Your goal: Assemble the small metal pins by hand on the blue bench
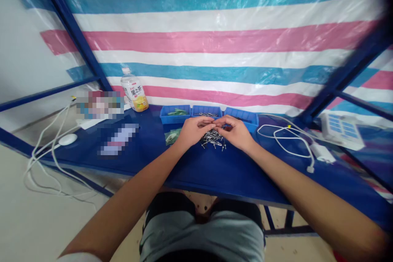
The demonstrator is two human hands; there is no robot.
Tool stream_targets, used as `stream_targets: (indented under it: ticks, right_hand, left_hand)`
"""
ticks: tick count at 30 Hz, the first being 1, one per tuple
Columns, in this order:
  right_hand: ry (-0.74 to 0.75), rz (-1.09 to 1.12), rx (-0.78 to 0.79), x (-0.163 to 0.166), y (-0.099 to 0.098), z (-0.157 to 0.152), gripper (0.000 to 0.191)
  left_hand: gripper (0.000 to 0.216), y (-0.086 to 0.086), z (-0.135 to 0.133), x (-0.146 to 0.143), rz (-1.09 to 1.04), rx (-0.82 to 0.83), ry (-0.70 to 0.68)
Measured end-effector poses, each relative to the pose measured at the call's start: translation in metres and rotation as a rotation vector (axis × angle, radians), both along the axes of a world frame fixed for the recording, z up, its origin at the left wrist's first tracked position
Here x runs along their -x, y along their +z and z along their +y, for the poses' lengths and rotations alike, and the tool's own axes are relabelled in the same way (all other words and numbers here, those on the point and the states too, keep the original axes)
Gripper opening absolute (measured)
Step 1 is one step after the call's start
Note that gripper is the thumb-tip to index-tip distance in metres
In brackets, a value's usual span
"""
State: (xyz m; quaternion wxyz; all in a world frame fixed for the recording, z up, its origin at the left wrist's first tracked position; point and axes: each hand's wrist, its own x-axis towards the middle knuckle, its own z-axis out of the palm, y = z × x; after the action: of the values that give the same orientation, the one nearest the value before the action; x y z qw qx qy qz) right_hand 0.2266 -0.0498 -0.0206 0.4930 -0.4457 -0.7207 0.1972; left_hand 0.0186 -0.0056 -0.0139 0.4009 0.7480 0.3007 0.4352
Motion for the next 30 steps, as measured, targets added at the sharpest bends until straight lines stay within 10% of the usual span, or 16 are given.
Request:
stream_targets:
  ticks: [22,30]
  right_hand:
    - [0.054,0.196,0.189,0.0013,-0.0031,0.0012,0.032]
    - [0.056,-0.112,0.142,0.0034,-0.0014,-0.0048,0.026]
  left_hand:
    - [0.048,-0.0017,0.004,-0.0003,-0.133,0.031,-0.08]
    - [0.053,-0.0018,0.0011,-0.0006,-0.109,0.013,-0.11]
